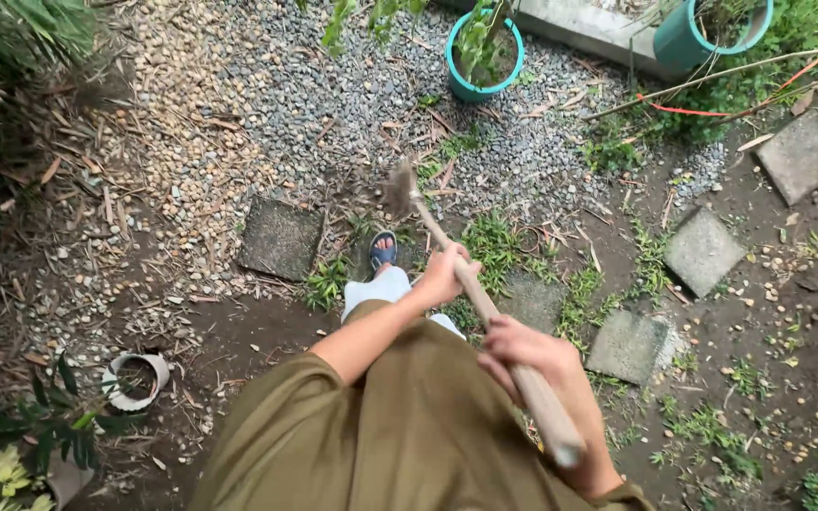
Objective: Sweep leaves and debris from an outdoor garden path using a handheld broom.
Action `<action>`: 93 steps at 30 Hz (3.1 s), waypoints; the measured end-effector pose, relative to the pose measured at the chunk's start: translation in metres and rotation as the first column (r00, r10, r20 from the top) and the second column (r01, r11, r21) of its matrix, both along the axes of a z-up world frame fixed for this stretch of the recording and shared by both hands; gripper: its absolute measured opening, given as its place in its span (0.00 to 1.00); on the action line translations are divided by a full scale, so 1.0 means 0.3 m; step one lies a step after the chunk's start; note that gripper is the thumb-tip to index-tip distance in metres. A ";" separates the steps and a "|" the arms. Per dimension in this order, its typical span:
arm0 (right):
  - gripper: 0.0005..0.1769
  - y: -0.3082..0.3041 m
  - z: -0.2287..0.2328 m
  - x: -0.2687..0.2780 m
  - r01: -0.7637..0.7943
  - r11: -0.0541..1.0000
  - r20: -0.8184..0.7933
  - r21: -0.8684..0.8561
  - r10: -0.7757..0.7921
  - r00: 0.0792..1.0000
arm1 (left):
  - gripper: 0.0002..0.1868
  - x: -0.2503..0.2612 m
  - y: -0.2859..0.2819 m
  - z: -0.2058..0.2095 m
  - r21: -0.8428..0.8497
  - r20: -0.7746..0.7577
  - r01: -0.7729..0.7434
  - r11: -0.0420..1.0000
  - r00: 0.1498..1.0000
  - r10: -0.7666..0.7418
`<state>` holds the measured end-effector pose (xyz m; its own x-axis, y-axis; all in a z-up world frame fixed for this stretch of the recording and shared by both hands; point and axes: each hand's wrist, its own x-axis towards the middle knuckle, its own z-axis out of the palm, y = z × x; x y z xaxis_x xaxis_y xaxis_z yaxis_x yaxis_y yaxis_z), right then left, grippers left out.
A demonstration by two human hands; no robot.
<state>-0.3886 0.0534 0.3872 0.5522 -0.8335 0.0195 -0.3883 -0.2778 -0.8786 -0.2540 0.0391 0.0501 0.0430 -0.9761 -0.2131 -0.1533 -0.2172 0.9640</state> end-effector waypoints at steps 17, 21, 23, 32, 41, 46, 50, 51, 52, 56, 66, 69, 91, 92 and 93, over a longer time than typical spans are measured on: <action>0.08 -0.173 -0.321 0.210 0.048 0.999 0.096 0.020 -0.050 0.994 | 0.18 0.333 -0.292 -0.314 0.314 -0.032 0.000 0.949 0.999 0.010; 0.08 -0.108 -0.003 0.137 0.023 0.971 -0.056 -0.236 -0.037 0.998 | 0.19 0.124 -0.217 0.075 0.145 -0.051 0.104 0.984 0.994 -0.097; 0.08 -0.114 0.039 0.114 0.001 0.975 0.034 -0.224 0.007 0.999 | 0.19 0.109 -0.139 0.148 0.076 0.003 0.076 0.994 0.997 -0.076; 0.08 -0.193 -0.348 0.132 -0.058 0.998 0.288 -0.014 0.059 0.956 | 0.22 0.264 -0.019 -0.187 0.194 0.319 -0.101 0.976 0.947 0.035; 0.08 -0.264 -0.123 -0.108 -0.205 0.975 0.178 -0.090 0.218 0.959 | 0.14 -0.084 -0.145 0.093 -0.076 0.200 0.065 0.995 0.979 -0.049; 0.13 -0.344 -0.181 -0.245 -0.342 0.927 0.453 -0.156 0.375 0.809 | 0.22 -0.209 -0.123 0.069 0.186 0.025 -0.280 0.942 0.959 0.281; 0.12 -0.370 -0.319 -0.275 -0.581 0.810 0.377 -0.081 0.565 0.734 | 0.18 -0.252 0.030 -0.219 0.221 -0.304 -0.542 0.811 0.752 0.585; 0.10 -0.367 -0.353 -0.270 -0.646 0.762 0.352 -0.036 0.615 0.706 | 0.17 -0.239 0.078 -0.253 0.201 -0.332 -0.588 0.784 0.712 0.619; 0.10 -0.366 -0.371 -0.267 -0.657 0.753 0.354 -0.043 0.627 0.694 | 0.17 -0.233 0.091 -0.251 0.195 -0.330 -0.601 0.775 0.704 0.629; 0.10 -0.361 -0.397 -0.304 -0.668 0.738 0.271 -0.094 0.665 0.696 | 0.16 -0.297 0.012 -0.481 0.336 -0.482 -0.635 0.695 0.518 0.707; 0.10 -0.293 -0.223 -0.381 -0.492 0.844 0.420 -0.216 0.535 0.733 | 0.18 -0.280 -0.040 0.095 -0.069 0.201 -0.393 0.917 0.895 0.399; 0.10 -0.304 -0.388 -0.304 -0.487 0.865 0.292 -0.119 0.499 0.816 | 0.16 -0.133 -0.033 -0.136 0.093 0.138 -0.393 0.915 0.915 0.379; 0.05 -0.165 -0.297 -0.463 0.145 0.987 0.234 -0.074 -0.124 0.964 | 0.19 -0.462 -0.227 -0.135 0.132 0.088 0.098 0.986 0.990 -0.110; 0.05 -0.158 -0.235 -0.507 0.152 0.980 0.243 -0.126 -0.118 0.963 | 0.19 -0.512 -0.213 -0.082 0.114 0.093 0.121 0.986 0.987 -0.131; 0.06 -0.151 -0.173 -0.551 0.160 0.971 0.252 -0.177 -0.112 0.961 | 0.19 -0.563 -0.198 -0.029 0.097 0.098 0.143 0.985 0.983 -0.153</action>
<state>-0.5537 0.0082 0.3354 0.3933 -0.8671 0.3058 -0.2198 -0.4116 -0.8845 -0.4229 -0.0202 0.0413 -0.0741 -0.9507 -0.3013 -0.2890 -0.2687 0.9189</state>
